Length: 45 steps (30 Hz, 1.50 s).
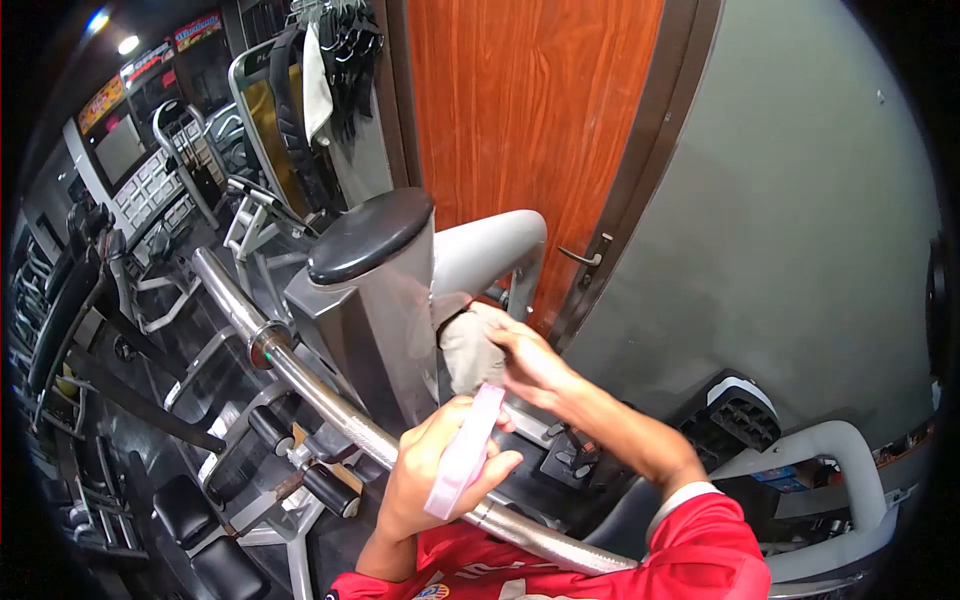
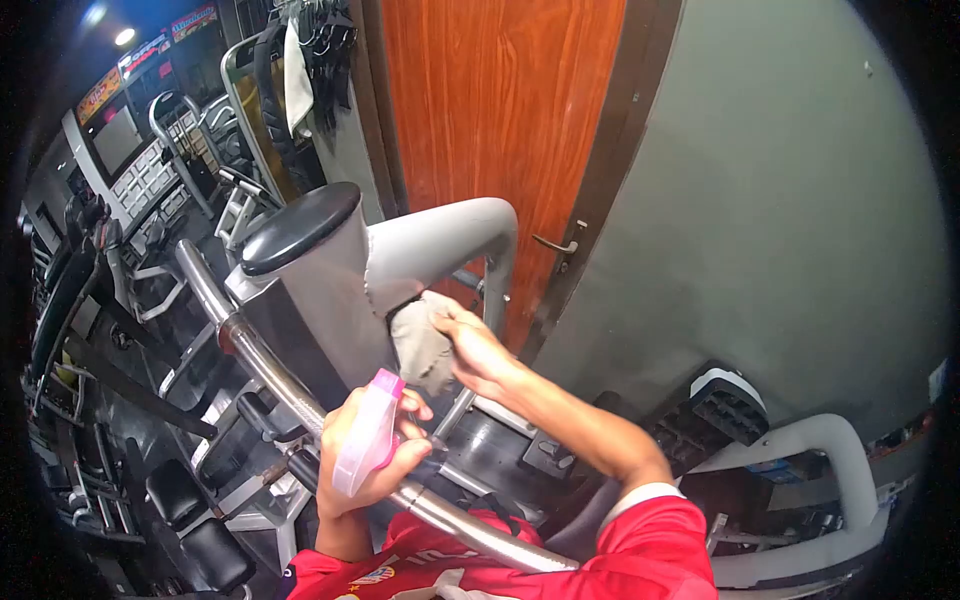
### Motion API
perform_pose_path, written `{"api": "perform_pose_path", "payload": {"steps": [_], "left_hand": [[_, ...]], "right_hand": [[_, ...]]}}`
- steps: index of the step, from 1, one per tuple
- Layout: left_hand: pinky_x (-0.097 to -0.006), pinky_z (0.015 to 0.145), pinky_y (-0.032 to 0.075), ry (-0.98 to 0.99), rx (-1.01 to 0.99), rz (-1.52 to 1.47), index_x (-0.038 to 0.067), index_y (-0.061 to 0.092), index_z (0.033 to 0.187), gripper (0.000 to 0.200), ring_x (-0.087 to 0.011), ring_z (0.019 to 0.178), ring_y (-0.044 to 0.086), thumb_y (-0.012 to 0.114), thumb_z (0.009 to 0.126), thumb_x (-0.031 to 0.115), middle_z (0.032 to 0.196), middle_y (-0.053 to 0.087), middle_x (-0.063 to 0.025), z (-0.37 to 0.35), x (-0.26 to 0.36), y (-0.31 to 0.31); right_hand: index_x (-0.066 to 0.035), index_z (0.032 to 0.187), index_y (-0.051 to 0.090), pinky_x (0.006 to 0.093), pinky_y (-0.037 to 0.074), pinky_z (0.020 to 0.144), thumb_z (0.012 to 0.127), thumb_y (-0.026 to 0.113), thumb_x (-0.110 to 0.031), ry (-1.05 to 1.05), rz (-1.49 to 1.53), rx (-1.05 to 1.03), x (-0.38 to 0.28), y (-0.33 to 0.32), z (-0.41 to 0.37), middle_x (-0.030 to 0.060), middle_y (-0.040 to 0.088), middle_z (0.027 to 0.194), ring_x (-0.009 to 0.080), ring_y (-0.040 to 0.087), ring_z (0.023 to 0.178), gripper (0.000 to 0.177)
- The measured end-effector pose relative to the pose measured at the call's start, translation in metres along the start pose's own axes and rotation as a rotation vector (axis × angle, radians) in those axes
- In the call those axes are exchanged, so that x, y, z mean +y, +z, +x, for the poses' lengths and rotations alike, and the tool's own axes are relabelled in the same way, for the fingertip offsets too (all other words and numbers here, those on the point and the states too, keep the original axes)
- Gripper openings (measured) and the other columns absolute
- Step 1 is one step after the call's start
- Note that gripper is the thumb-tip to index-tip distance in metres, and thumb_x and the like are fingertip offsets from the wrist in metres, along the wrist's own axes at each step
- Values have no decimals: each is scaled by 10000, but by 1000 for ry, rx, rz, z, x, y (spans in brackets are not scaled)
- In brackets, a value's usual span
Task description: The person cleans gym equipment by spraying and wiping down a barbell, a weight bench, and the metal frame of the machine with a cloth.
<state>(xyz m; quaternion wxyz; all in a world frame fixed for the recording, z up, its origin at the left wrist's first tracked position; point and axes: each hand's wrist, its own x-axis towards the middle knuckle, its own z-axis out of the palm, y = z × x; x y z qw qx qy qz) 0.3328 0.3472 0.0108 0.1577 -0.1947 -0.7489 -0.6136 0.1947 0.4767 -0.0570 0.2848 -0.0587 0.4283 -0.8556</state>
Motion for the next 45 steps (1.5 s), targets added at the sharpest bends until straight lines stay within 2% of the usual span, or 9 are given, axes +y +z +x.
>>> {"api": "perform_pose_path", "payload": {"steps": [4,11,19,23,26,31,34,43,45], "left_hand": [[-256,600,502,36,-22,-26,-25,571,988,316,-132,613,615,742,723,5,909,640,-97,2,-4,-4],[-246,618,518,-32,104,-523,-50,466,1138,404,-127,690,626,688,807,14,980,590,-146,-4,-12,-3],[-257,649,509,143,93,-544,-9,377,1210,435,-130,717,595,644,876,71,1015,484,-98,6,10,-5],[-261,648,513,231,85,-564,5,366,1216,506,-138,727,598,688,825,22,1025,463,-100,6,36,-15],[-279,653,525,301,80,-544,48,362,1203,673,-154,733,603,759,680,-102,1036,445,-110,-6,56,-25],[-300,617,505,327,136,-381,39,356,1165,567,-179,613,588,729,739,28,974,447,-121,-52,84,-41],[-307,582,495,165,152,-444,32,360,1141,503,-193,566,574,701,794,160,926,463,-117,-89,93,-51],[-381,718,547,200,82,-285,4,472,1053,322,-257,797,642,658,792,-24,951,564,-161,-170,18,-48],[-337,704,543,-28,118,-291,-2,469,1053,307,-215,746,649,648,804,-28,959,568,-153,-191,0,-43]], "right_hand": [[-75,1340,428,395,347,1062,888,532,-211,-27,-127,-8,-50,3,-36,79,501,1323,213,484,1212,484],[-55,1300,451,340,462,907,906,473,-158,-111,-387,210,-108,33,-93,74,534,1232,166,552,1081,407],[-58,1247,500,348,472,880,903,487,-176,-110,-416,327,-109,30,-162,40,596,1141,152,573,1049,365],[-46,1236,507,352,474,888,900,493,-175,-200,-393,380,-105,39,-189,52,589,1160,152,569,1059,361],[-40,1233,508,350,475,896,896,496,-161,-216,-375,432,-100,46,-208,53,592,1158,156,569,1063,357],[-58,1249,494,362,469,903,880,495,-188,-300,-353,419,-78,60,-235,54,579,1192,180,567,1083,391],[-85,1276,469,383,464,906,866,492,-244,-365,-374,398,-67,81,-257,53,563,1226,205,560,1103,441],[-39,1402,332,411,353,1058,833,469,-213,-333,-123,277,6,119,-306,106,462,1361,240,451,1260,611],[-30,1315,425,448,366,1047,819,469,-225,-302,-38,357,31,116,-312,132,518,1295,281,493,1207,535]]}}
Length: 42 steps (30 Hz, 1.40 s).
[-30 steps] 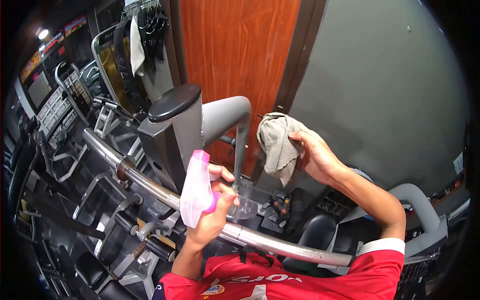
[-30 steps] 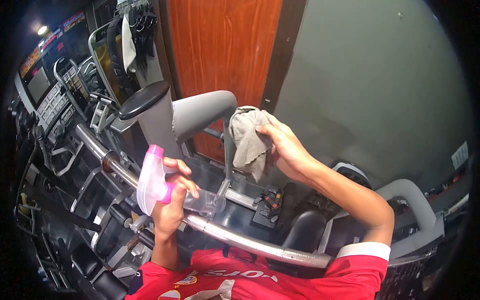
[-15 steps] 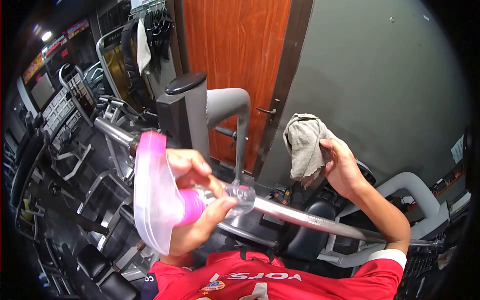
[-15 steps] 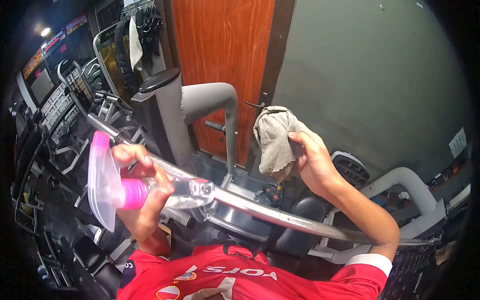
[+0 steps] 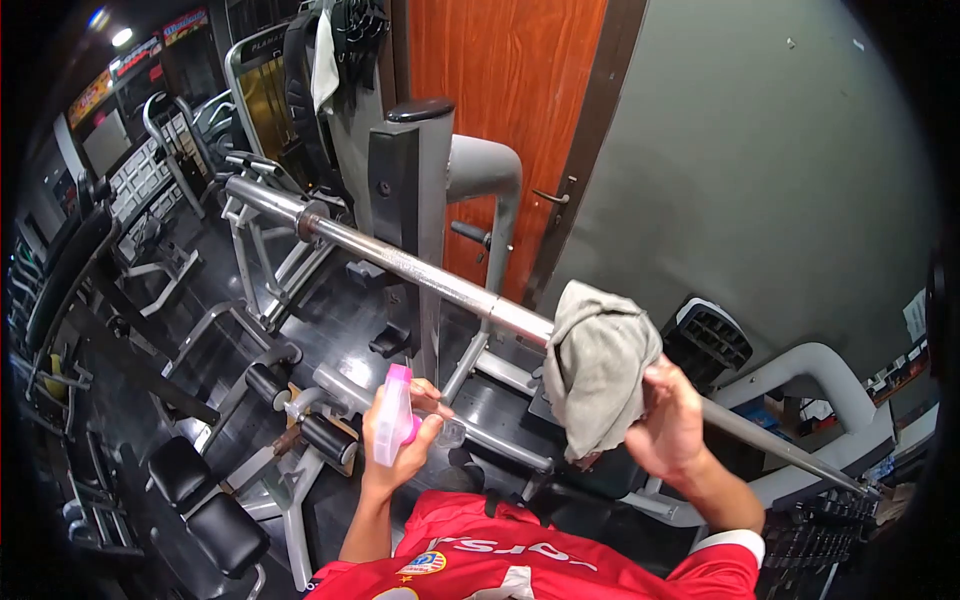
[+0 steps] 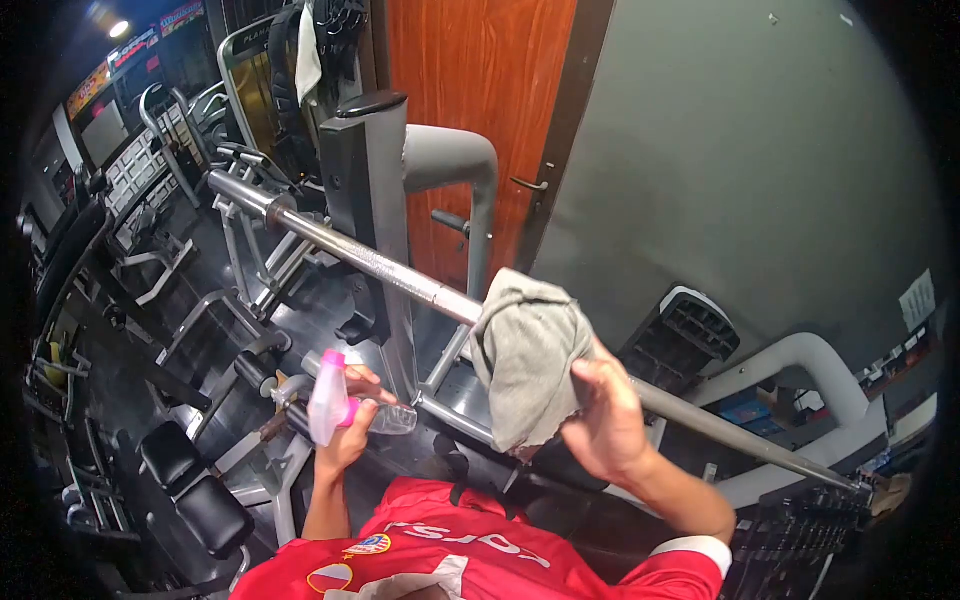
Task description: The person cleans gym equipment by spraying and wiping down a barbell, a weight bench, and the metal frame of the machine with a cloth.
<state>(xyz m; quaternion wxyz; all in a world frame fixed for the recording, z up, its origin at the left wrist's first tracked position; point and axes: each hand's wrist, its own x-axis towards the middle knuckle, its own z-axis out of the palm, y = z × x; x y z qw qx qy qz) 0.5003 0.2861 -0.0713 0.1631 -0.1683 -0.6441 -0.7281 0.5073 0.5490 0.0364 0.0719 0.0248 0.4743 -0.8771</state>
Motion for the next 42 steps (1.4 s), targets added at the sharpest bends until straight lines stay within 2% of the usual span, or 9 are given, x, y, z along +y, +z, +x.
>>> {"api": "perform_pose_path", "payload": {"steps": [2,8,10,11,16,22,30,36,42], "left_hand": [[-273,645,525,-57,-10,-20,0,448,1076,299,-160,685,631,622,834,-29,967,563,-144,-19,-34,-10],[-266,608,519,-184,10,-81,0,441,1067,270,-144,669,619,592,847,-41,953,551,-120,-54,-68,-16],[-284,608,508,-207,1,5,-11,427,1113,277,-161,648,605,567,874,-10,973,522,-131,-58,-70,-15],[-254,572,513,-196,67,6,-10,462,1042,233,-117,624,611,590,850,-32,899,570,-98,-55,-70,-10],[-242,504,494,-155,195,115,-2,522,943,122,-104,531,594,609,859,12,672,577,-49,-41,-83,-2],[-254,443,460,-44,299,237,17,527,863,105,-124,467,600,631,851,29,568,565,-48,-10,-88,-2],[-272,439,445,-76,250,280,19,538,835,108,-129,465,588,643,844,42,555,561,-57,-17,-115,-21],[-268,445,443,-154,199,352,16,550,828,90,-115,464,574,632,852,44,570,560,-50,-42,-144,-31],[-275,440,434,-280,282,319,30,560,812,95,-102,464,562,639,852,66,563,547,-42,-59,-156,-31]], "right_hand": [[-31,1307,442,453,357,1054,814,477,-217,93,88,-6,19,-13,-7,133,520,1297,284,493,1208,528],[-33,1339,407,429,345,1059,825,473,-162,138,400,26,97,-62,-20,119,498,1322,268,479,1219,534],[-10,1281,468,445,371,1044,825,481,-185,11,350,109,121,-69,-23,139,540,1279,288,515,1184,489],[-11,1282,468,442,373,1044,823,485,-177,-11,325,129,129,-70,-25,135,540,1280,285,514,1186,488],[-24,1297,458,424,374,1040,828,495,-161,-77,338,275,158,-75,-30,114,539,1284,264,510,1190,490],[-23,1295,458,415,376,1036,836,494,-173,-95,338,297,173,-66,-13,109,539,1281,264,508,1189,485],[2,1315,426,404,367,1043,838,481,-130,-124,320,279,186,-41,14,108,521,1293,249,490,1208,498],[-29,1322,438,399,363,1041,811,483,-147,-80,322,325,203,-45,17,99,534,1284,248,503,1192,526],[-35,1261,484,411,378,1027,848,501,-212,37,418,328,210,-66,29,102,549,1250,257,513,1174,449]]}}
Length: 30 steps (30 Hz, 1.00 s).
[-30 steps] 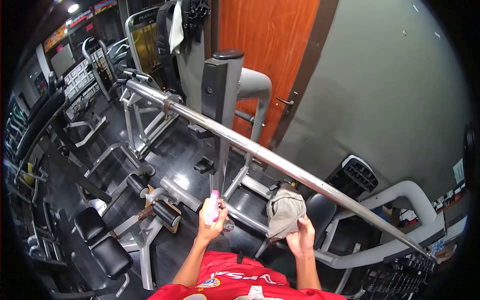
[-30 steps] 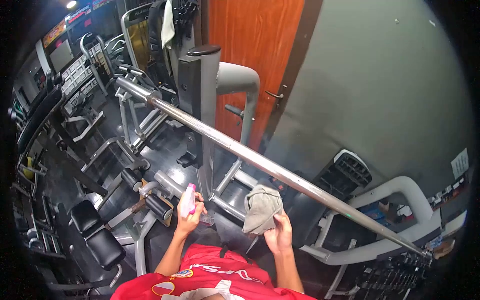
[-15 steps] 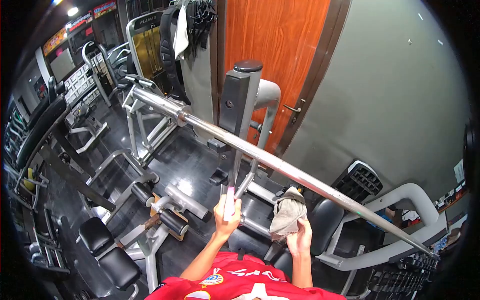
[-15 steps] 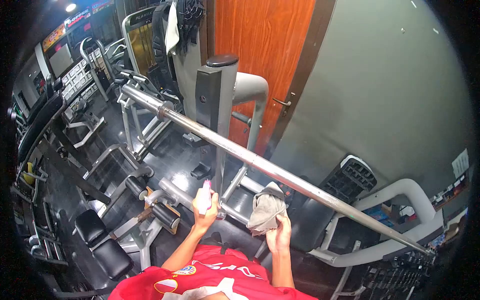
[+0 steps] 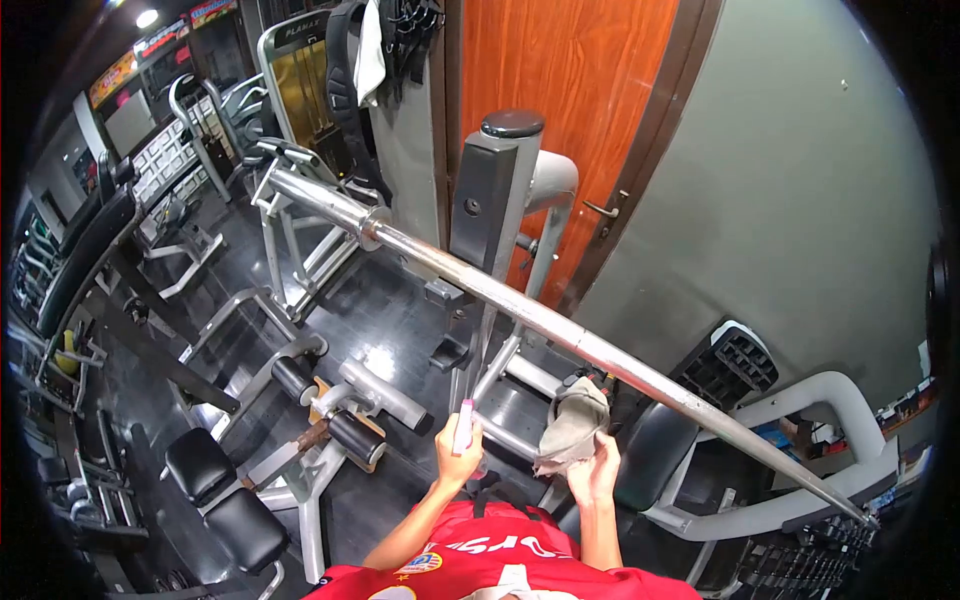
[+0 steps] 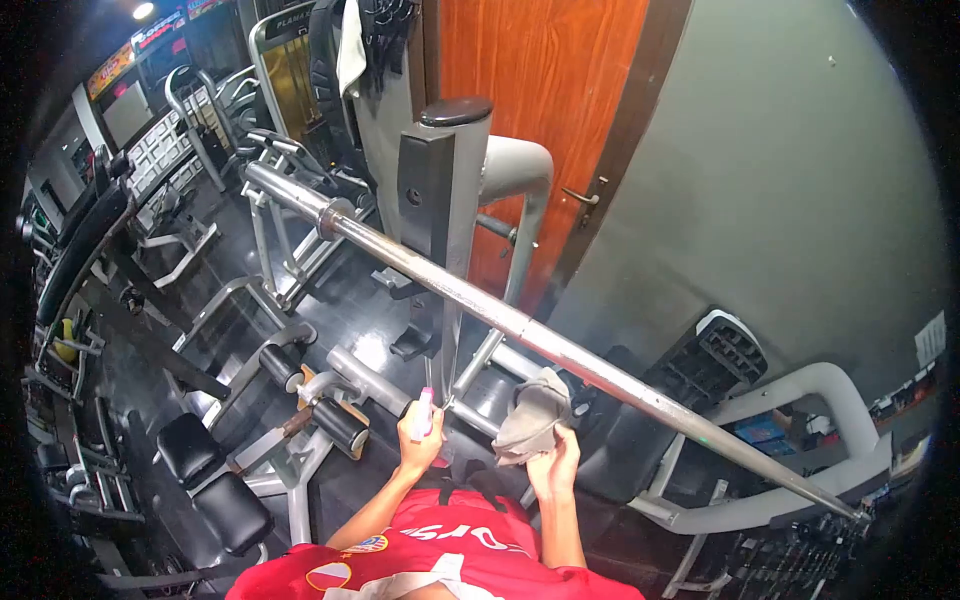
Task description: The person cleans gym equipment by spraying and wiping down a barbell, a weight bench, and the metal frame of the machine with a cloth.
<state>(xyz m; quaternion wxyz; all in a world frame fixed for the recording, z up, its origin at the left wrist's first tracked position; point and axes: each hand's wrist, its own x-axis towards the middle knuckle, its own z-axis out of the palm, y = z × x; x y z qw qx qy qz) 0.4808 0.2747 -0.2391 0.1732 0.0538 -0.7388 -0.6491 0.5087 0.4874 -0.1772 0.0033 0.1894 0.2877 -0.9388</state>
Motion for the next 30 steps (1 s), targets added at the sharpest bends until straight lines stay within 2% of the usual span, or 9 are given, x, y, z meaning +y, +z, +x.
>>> {"api": "perform_pose_path", "payload": {"steps": [8,10,12,14,16,22,24,28,30], "left_hand": [[-264,437,447,-77,-16,-10,15,540,794,149,-104,465,568,654,854,90,567,539,-35,-13,9,9],[-256,440,457,-80,-23,-13,8,556,821,136,-104,469,574,655,857,93,571,543,-28,-19,7,9],[-247,445,457,-106,-42,-84,12,573,858,104,-95,473,577,647,863,85,579,553,-22,-22,12,9],[-240,449,458,-69,-43,-90,12,579,881,91,-87,483,581,645,863,72,594,567,-20,-29,9,7],[-237,455,460,-61,-54,-72,8,578,888,91,-86,486,582,646,858,61,606,577,-24,-37,13,3],[-232,453,462,-113,48,-58,1,579,892,81,-82,498,585,639,858,44,624,583,-26,-56,11,-9],[-231,452,460,-127,88,-65,3,580,894,76,-83,492,584,636,861,42,627,588,-30,-61,9,-13],[-231,451,460,-147,116,-65,3,580,897,76,-86,489,585,636,860,40,623,590,-31,-62,7,-19],[-241,465,480,-141,69,-44,-13,556,893,46,-102,496,587,593,866,-7,661,585,-52,-59,7,-20]], "right_hand": [[-74,1294,462,462,398,1006,895,541,-227,8,92,-176,18,5,69,118,528,1268,279,492,1194,435],[-65,1341,425,382,446,955,918,526,-201,-79,-65,-81,26,20,95,109,547,1253,240,551,1103,456],[-59,1363,397,359,426,967,922,528,-189,-946,-1458,-86,40,14,131,114,535,1262,234,538,1120,478],[-42,1402,342,330,379,1003,936,498,-145,-134,-428,-61,32,61,155,124,479,1325,231,481,1189,502],[-35,1426,297,322,340,1029,946,479,-151,-795,-323,-408,16,140,169,130,440,1369,229,447,1226,527],[-49,1271,530,379,322,1047,818,535,67,-1560,-969,-612,-2,245,191,251,491,1311,356,452,1261,467],[-54,1215,577,464,323,1052,801,546,44,-1466,-839,-682,21,225,206,303,479,1284,399,455,1245,427],[-38,1182,597,462,375,1017,809,526,30,-1355,-1206,-419,90,125,211,295,525,1222,415,468,1225,386],[-28,1187,585,429,378,1029,788,501,52,-1265,-1295,-589,114,74,201,284,536,1218,406,470,1227,416]]}}
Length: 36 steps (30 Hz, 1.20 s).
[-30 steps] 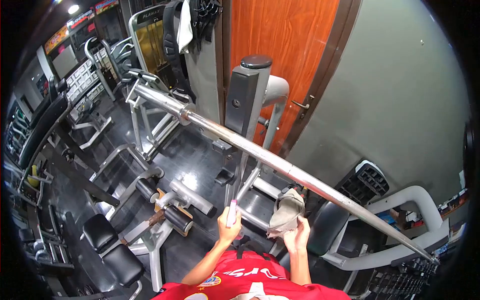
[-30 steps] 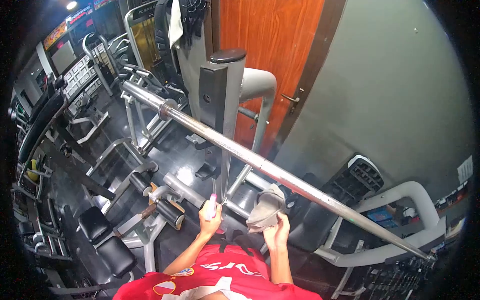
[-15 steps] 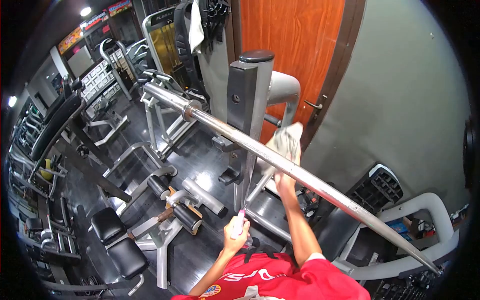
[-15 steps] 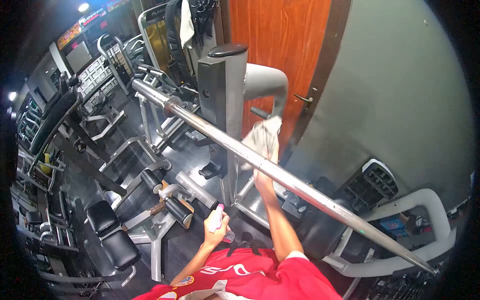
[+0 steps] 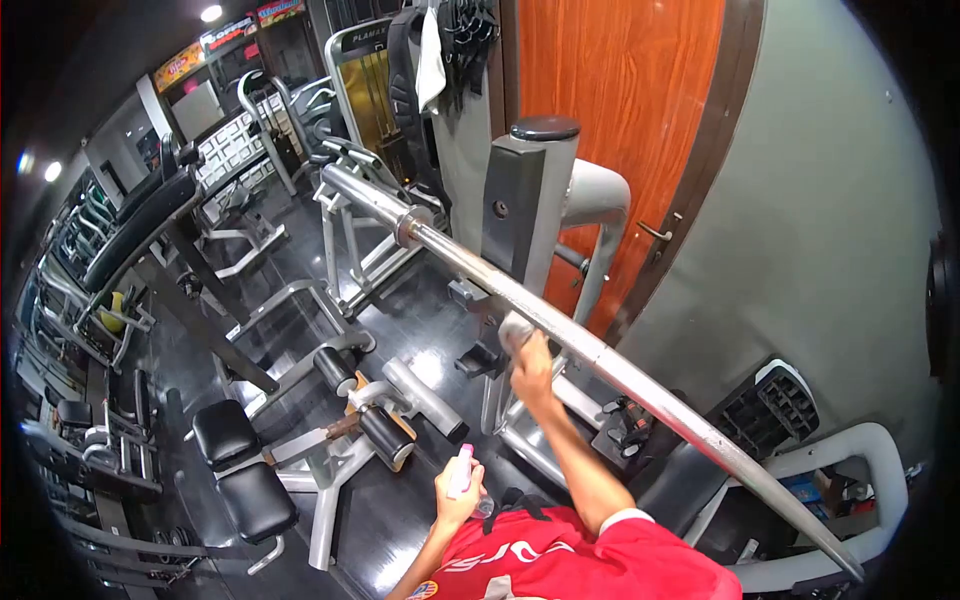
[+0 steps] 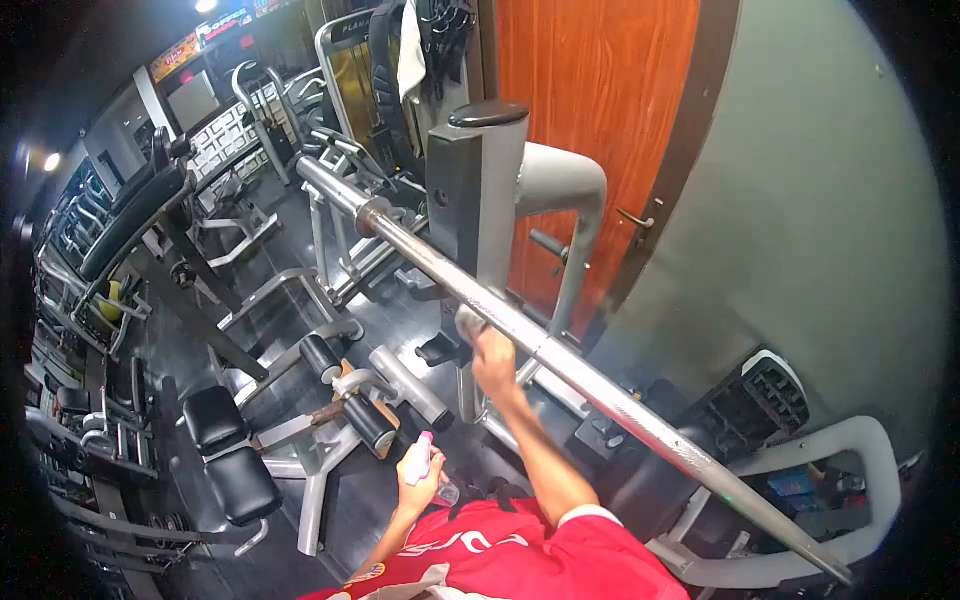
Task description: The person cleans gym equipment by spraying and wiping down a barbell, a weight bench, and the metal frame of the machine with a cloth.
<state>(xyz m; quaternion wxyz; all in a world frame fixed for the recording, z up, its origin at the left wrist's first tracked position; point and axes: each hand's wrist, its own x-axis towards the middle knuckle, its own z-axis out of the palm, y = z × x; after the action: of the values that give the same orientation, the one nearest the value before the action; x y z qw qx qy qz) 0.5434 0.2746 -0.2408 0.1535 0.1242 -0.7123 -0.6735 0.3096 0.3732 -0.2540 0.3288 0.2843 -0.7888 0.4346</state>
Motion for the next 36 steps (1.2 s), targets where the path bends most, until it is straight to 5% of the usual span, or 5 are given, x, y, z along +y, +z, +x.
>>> {"api": "perform_pose_path", "payload": {"steps": [8,14,28,30,36], "left_hand": [[-244,478,484,73,-46,23,-12,553,915,66,-112,514,597,599,872,7,691,597,-63,13,6,15],[-247,472,483,18,-56,1,-15,552,911,80,-116,511,605,608,869,24,681,594,-60,6,3,16],[-246,488,488,74,-82,30,-17,546,943,91,-119,529,609,597,879,24,697,605,-72,17,18,17],[-248,497,492,79,-74,28,-19,545,946,94,-121,534,610,597,880,25,699,607,-72,18,20,15],[-231,501,482,63,-204,-25,9,586,935,94,-90,538,608,635,858,34,678,608,-33,3,37,12]], "right_hand": [[26,1135,564,386,462,877,870,490,3,690,350,135,-40,-31,-12,226,604,1017,366,583,918,276],[13,1147,572,483,407,923,868,492,3,-54,-7,198,-49,-30,98,259,584,1060,407,531,1069,290],[-15,1174,578,361,451,931,830,454,54,610,231,94,-28,-24,-17,233,595,1129,364,576,1084,372],[14,1216,536,352,434,938,861,449,34,343,363,472,-4,-13,17,242,587,1162,313,581,1105,366],[-137,1331,507,402,303,1070,832,510,-36,43,173,159,-28,-36,134,294,371,1392,405,369,1303,509]]}}
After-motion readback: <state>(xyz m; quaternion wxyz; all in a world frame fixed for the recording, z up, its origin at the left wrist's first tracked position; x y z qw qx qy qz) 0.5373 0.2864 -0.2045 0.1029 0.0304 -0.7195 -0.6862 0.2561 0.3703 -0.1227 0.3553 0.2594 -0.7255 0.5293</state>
